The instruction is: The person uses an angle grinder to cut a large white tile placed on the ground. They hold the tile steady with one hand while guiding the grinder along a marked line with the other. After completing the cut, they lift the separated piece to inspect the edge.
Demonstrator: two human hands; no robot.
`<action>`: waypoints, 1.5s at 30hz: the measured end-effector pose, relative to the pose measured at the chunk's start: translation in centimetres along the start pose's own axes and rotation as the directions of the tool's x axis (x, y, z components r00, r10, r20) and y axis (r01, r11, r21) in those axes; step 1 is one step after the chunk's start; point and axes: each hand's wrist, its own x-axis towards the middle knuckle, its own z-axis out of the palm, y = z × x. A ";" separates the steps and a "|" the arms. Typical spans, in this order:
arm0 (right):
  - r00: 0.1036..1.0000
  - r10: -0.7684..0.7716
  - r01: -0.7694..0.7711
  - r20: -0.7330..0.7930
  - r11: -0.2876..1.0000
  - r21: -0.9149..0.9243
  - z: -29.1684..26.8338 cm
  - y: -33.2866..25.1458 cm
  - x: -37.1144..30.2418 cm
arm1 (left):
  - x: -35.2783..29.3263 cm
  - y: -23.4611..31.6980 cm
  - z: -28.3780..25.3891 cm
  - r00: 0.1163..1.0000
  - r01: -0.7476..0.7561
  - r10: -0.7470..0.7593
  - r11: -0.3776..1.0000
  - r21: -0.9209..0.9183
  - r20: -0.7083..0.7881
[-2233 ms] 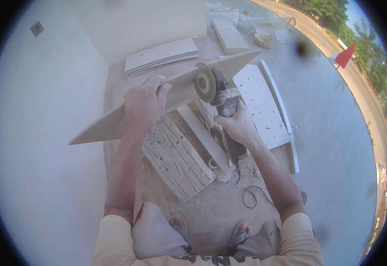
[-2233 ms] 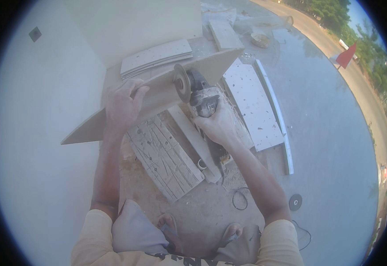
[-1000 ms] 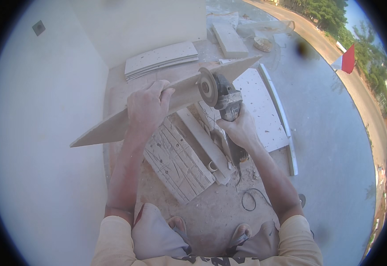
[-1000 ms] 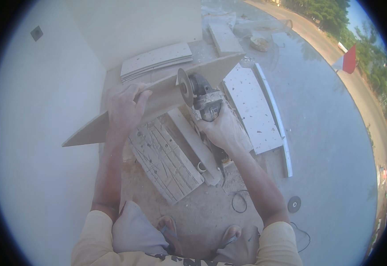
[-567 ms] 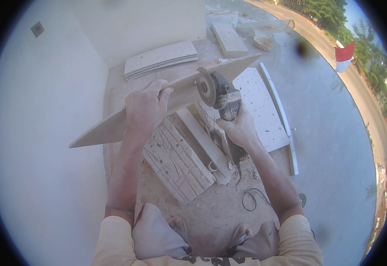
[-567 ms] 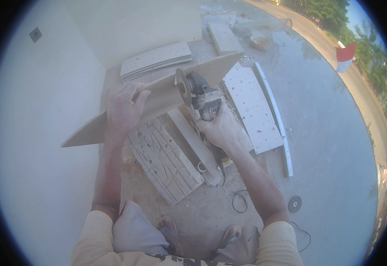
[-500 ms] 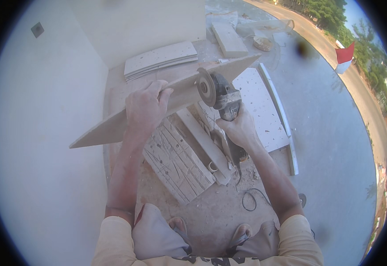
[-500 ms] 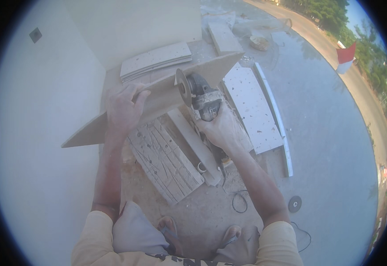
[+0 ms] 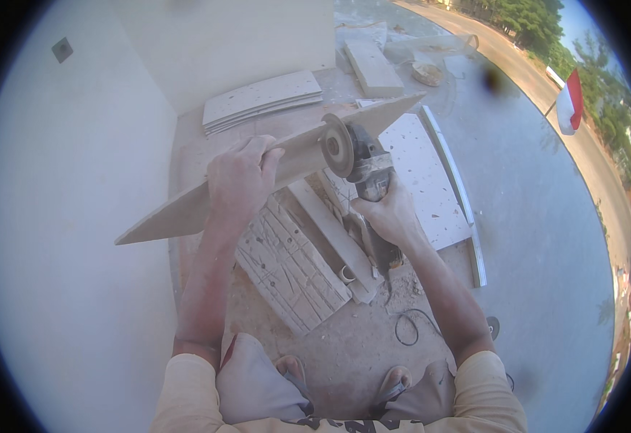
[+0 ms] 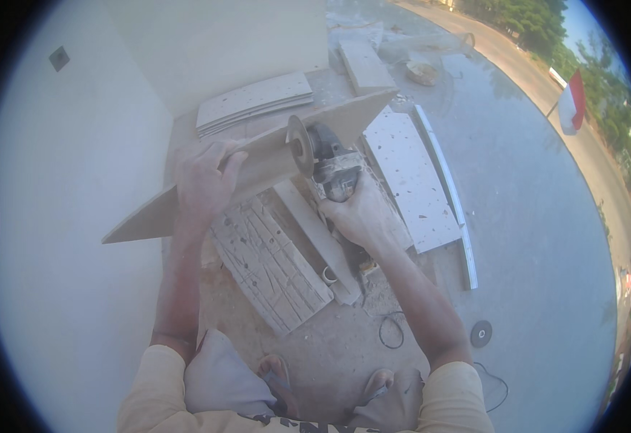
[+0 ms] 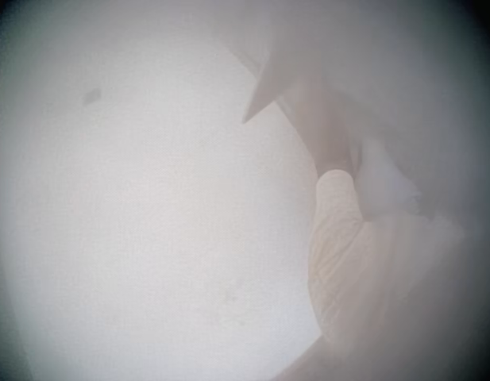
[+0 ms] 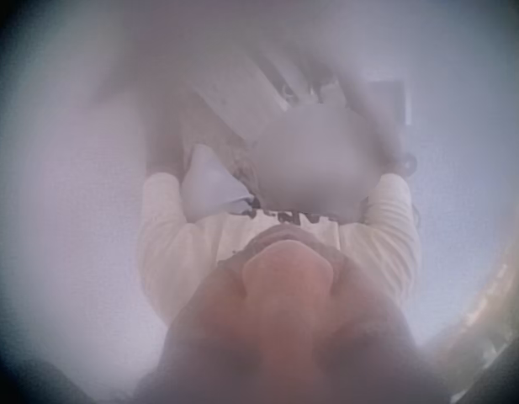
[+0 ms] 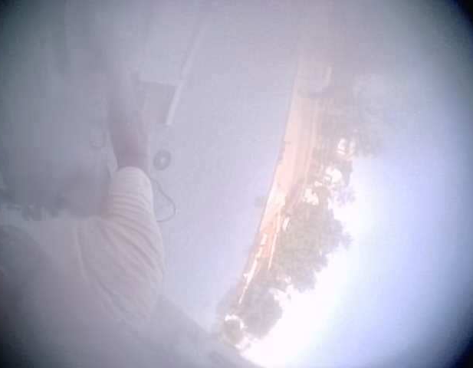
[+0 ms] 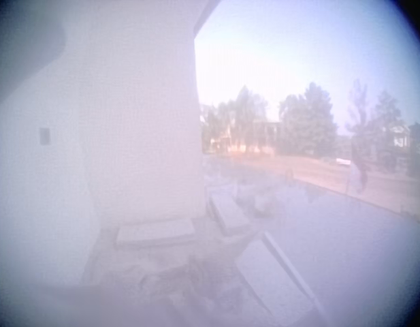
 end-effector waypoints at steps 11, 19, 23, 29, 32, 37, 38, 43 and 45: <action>0.999 -0.033 0.033 -0.004 0.999 -0.028 0.1 -0.4 -0.2 | 0.2 0.2 0.0 1.000 0.022 -0.022 1.000 -0.014 -0.005; 1.000 -0.021 0.021 -0.005 0.998 -0.066 -0.2 -0.6 -0.2 | 0.1 0.1 -0.1 0.999 0.044 -0.044 0.999 0.003 0.026; 0.998 -0.037 0.034 -0.048 0.997 -0.067 0.2 0.4 0.2 | 0.1 0.4 -0.2 0.998 0.056 -0.056 0.998 -0.004 0.026; 0.996 -0.062 0.054 -0.069 0.992 -0.118 0.4 1.2 0.2 | -0.1 0.4 -0.2 1.000 0.003 -0.003 1.000 0.014 0.015; 0.999 -0.024 0.022 -0.022 0.996 -0.085 -0.2 -0.1 -0.3 | 0.0 0.4 -0.3 0.997 0.047 -0.045 0.999 -0.024 0.059; 1.000 -0.018 0.017 -0.009 0.996 -0.082 0.0 -0.5 -0.5 | -0.1 0.0 0.0 1.000 0.016 -0.016 1.000 -0.002 0.020; 1.000 -0.017 0.016 -0.012 0.996 -0.086 0.1 -0.4 -0.4 | -0.1 0.0 0.1 1.000 -0.001 0.001 1.000 0.003 -0.004; 1.000 0.002 -0.003 -0.011 0.994 -0.111 0.3 0.0 -0.2 | -0.1 0.1 0.1 0.999 0.039 -0.039 0.999 -0.009 0.024; 1.000 0.015 -0.015 -0.003 0.994 -0.110 0.0 -0.7 -0.4 | 0.0 0.1 0.0 0.999 0.042 -0.042 0.999 -0.012 0.031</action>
